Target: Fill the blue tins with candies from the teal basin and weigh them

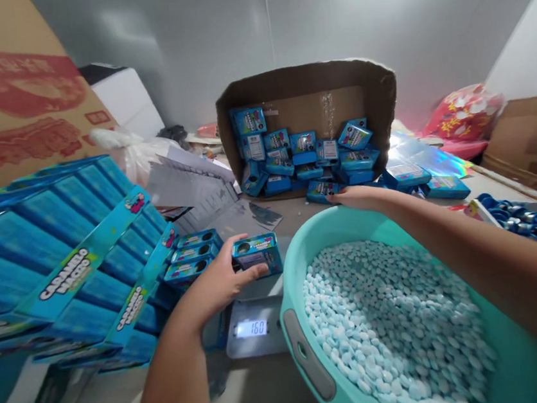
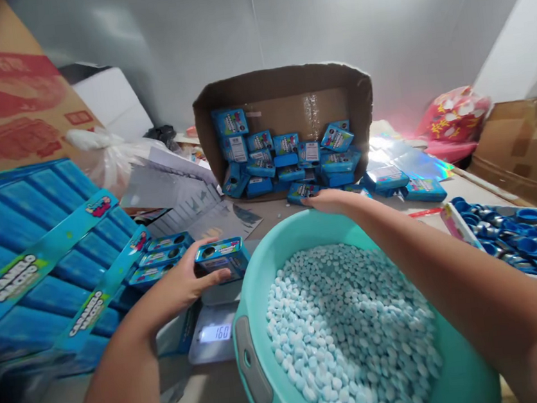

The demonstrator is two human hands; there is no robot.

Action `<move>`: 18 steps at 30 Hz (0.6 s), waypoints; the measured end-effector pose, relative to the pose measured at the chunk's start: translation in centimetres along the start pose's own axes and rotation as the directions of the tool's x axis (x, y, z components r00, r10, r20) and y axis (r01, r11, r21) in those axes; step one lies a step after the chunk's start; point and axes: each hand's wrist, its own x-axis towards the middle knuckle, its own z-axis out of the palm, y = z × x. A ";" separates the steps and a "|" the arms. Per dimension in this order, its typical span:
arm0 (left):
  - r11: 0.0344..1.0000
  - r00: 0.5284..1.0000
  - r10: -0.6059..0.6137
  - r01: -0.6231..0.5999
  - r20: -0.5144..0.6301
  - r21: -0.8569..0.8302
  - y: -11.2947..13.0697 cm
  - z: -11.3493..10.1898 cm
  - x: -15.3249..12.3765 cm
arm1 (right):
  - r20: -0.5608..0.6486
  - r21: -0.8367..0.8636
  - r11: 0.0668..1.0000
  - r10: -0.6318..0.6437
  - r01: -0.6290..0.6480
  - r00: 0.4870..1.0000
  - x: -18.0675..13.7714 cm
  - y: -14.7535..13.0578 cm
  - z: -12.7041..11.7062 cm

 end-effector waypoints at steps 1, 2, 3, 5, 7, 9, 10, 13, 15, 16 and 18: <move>1.000 1.000 0.012 -0.012 0.015 0.003 -0.3 0.1 0.1 | 0.005 0.008 1.000 0.009 -0.009 1.000 0.0 0.0 -0.1; 1.000 0.999 0.029 -0.029 0.026 0.005 -0.7 0.2 0.2 | 0.008 0.017 1.000 0.017 -0.017 1.000 0.0 0.0 -0.1; 0.999 0.998 0.045 -0.046 0.039 0.007 -1.1 0.3 0.4 | 0.012 0.026 0.999 0.025 -0.025 1.000 0.0 0.0 0.0; 0.997 0.996 0.071 -0.072 0.048 0.010 -1.7 0.4 0.7 | 0.016 0.042 0.998 0.037 -0.038 0.999 0.1 0.1 0.1; 0.996 0.996 0.083 -0.083 0.041 0.009 -1.8 0.4 0.9 | 0.009 0.053 0.998 0.042 -0.043 0.999 0.1 0.2 0.2; 0.995 0.994 0.097 -0.096 0.054 -0.006 -1.3 0.4 0.9 | -0.003 0.056 0.998 0.041 -0.041 0.999 0.1 0.3 0.2; 0.994 0.993 0.106 -0.105 0.057 -0.012 -0.9 0.5 0.8 | -0.009 0.054 0.998 0.041 -0.040 0.999 0.1 0.3 0.2; 0.983 0.985 0.162 -0.156 -0.059 0.100 0.5 1.1 0.2 | -0.023 0.041 0.999 0.034 -0.033 0.999 -0.1 0.2 0.1; 0.928 0.917 0.304 -0.224 -0.256 0.298 1.4 1.7 -0.3 | -0.032 0.033 0.999 0.024 -0.023 0.999 -0.3 0.1 0.1; 0.876 0.843 0.413 -0.264 -0.345 0.404 1.8 2.0 -0.6 | -0.037 0.029 0.999 0.018 -0.017 0.999 -0.4 0.0 0.1; 0.730 0.675 0.629 -0.342 -0.386 0.591 2.2 2.4 -1.0 | -0.050 0.019 1.000 0.009 -0.008 0.999 -0.5 -0.1 0.1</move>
